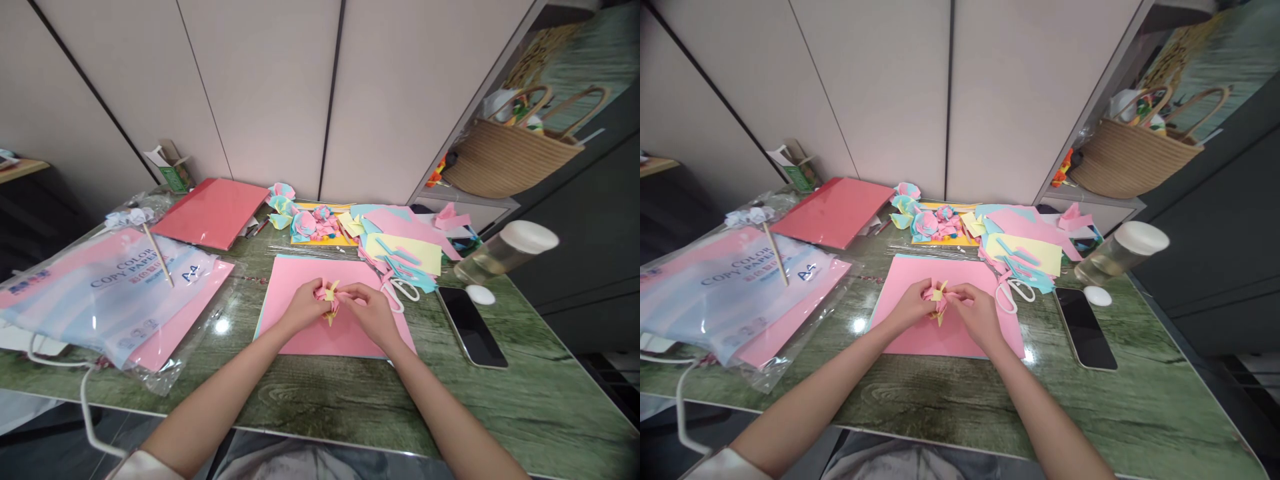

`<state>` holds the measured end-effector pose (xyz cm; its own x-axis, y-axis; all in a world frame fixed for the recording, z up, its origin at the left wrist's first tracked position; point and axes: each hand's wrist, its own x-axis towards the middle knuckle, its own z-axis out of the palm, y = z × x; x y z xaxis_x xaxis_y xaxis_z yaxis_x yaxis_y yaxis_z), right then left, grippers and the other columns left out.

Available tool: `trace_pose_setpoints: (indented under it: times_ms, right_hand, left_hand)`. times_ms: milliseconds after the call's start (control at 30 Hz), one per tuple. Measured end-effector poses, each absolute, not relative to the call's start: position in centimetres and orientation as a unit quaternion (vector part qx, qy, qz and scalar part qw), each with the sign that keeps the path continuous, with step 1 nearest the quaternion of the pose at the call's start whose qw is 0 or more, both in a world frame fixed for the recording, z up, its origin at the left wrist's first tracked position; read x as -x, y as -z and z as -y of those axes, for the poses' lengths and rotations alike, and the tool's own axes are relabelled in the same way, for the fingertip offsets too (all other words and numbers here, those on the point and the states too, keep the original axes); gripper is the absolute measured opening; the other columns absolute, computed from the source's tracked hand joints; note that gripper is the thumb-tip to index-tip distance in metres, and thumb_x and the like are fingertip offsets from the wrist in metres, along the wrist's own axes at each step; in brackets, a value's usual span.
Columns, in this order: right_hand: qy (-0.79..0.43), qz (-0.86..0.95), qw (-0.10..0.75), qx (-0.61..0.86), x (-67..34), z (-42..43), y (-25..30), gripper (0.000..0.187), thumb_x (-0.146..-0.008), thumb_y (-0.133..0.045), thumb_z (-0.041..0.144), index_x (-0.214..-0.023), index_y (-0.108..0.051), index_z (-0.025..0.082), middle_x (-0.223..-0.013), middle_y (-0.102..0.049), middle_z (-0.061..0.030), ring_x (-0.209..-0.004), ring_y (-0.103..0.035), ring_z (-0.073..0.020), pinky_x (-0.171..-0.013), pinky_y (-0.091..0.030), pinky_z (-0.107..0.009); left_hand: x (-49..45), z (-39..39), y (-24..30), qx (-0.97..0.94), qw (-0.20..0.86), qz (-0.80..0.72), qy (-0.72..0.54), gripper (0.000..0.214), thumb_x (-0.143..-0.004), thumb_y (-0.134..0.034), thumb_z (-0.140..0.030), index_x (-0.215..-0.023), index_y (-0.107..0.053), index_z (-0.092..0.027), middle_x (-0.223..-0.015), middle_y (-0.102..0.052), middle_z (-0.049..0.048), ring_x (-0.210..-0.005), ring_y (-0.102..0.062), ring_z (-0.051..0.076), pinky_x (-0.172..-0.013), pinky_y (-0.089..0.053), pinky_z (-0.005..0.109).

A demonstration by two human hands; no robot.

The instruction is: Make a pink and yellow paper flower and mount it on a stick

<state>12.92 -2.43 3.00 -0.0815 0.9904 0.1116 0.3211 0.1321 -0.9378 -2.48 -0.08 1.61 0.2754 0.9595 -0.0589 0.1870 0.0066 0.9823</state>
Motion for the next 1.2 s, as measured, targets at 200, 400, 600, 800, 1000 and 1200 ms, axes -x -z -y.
trace_pose_setpoints:
  times_ms: [200,400,600,800,1000,1200]
  right_hand:
    - [-0.404,0.63,0.414,0.518,-13.0,2.6,-3.3,0.022,-0.079,-0.051,0.034,-0.092,-0.064,0.022,-0.094,-0.066,-0.0042,-0.088,-0.06,-0.0177,-0.082,-0.045,-0.033]
    - [-0.412,0.629,0.405,0.521,-13.0,2.7,-3.4,0.022,-0.079,-0.051,0.033,-0.094,-0.063,0.023,-0.096,-0.066,-0.004,-0.09,-0.059,-0.0174,-0.082,-0.045,-0.033]
    - [-0.448,0.604,0.419,0.509,-13.2,2.3,-2.9,0.02,-0.073,-0.056,0.027,-0.089,-0.064,0.019,-0.094,-0.066,-0.0049,-0.084,-0.06,-0.0168,-0.077,-0.047,-0.031]
    - [-0.488,0.572,0.435,0.496,-13.3,1.8,-2.5,0.022,-0.071,-0.058,0.033,-0.086,-0.062,0.018,-0.087,-0.066,-0.0051,-0.08,-0.06,-0.0167,-0.072,-0.047,-0.029]
    - [-0.469,0.58,0.439,0.502,-13.3,1.8,-2.3,0.02,-0.072,-0.056,0.036,-0.079,-0.061,0.017,-0.077,-0.064,-0.0031,-0.073,-0.057,-0.0152,-0.066,-0.045,-0.027]
    - [-0.47,0.574,0.44,0.505,-13.3,1.8,-2.5,0.02,-0.071,-0.057,0.035,-0.078,-0.061,0.017,-0.076,-0.063,-0.0022,-0.072,-0.057,-0.0142,-0.066,-0.044,-0.026]
  left_hand:
    - [2.7,-0.3,-1.1,-0.607,0.518,-0.483,-0.362,0.022,-0.058,-0.059,-0.02,-0.079,-0.055,-0.014,-0.065,-0.051,-0.0032,-0.057,-0.045,0.009,-0.05,-0.035,0.019]
    - [2.7,-0.4,-1.0,-0.611,0.514,-0.485,-0.359,0.023,-0.058,-0.059,-0.02,-0.08,-0.056,-0.014,-0.067,-0.052,-0.003,-0.059,-0.046,0.009,-0.05,-0.035,0.019]
    - [2.6,-0.3,-1.7,-0.58,0.59,-0.447,-0.34,0.018,-0.059,-0.058,-0.02,-0.076,-0.053,-0.013,-0.059,-0.047,-0.0047,-0.049,-0.042,0.007,-0.048,-0.033,0.019]
    - [2.5,-0.1,-2.2,-0.537,0.65,-0.409,-0.349,0.019,-0.061,-0.057,-0.022,-0.077,-0.054,-0.012,-0.059,-0.046,-0.0039,-0.05,-0.041,0.007,-0.047,-0.031,0.019]
    - [2.3,0.2,-2.1,-0.496,0.667,-0.405,-0.381,0.027,-0.061,-0.06,-0.024,-0.084,-0.054,-0.013,-0.065,-0.05,-0.0025,-0.055,-0.044,0.007,-0.05,-0.034,0.019]
    - [2.0,0.5,-2.7,-0.485,0.64,-0.418,-0.425,0.028,-0.057,-0.062,-0.019,-0.083,-0.051,-0.014,-0.07,-0.05,-0.0023,-0.058,-0.043,0.007,-0.051,-0.035,0.018]
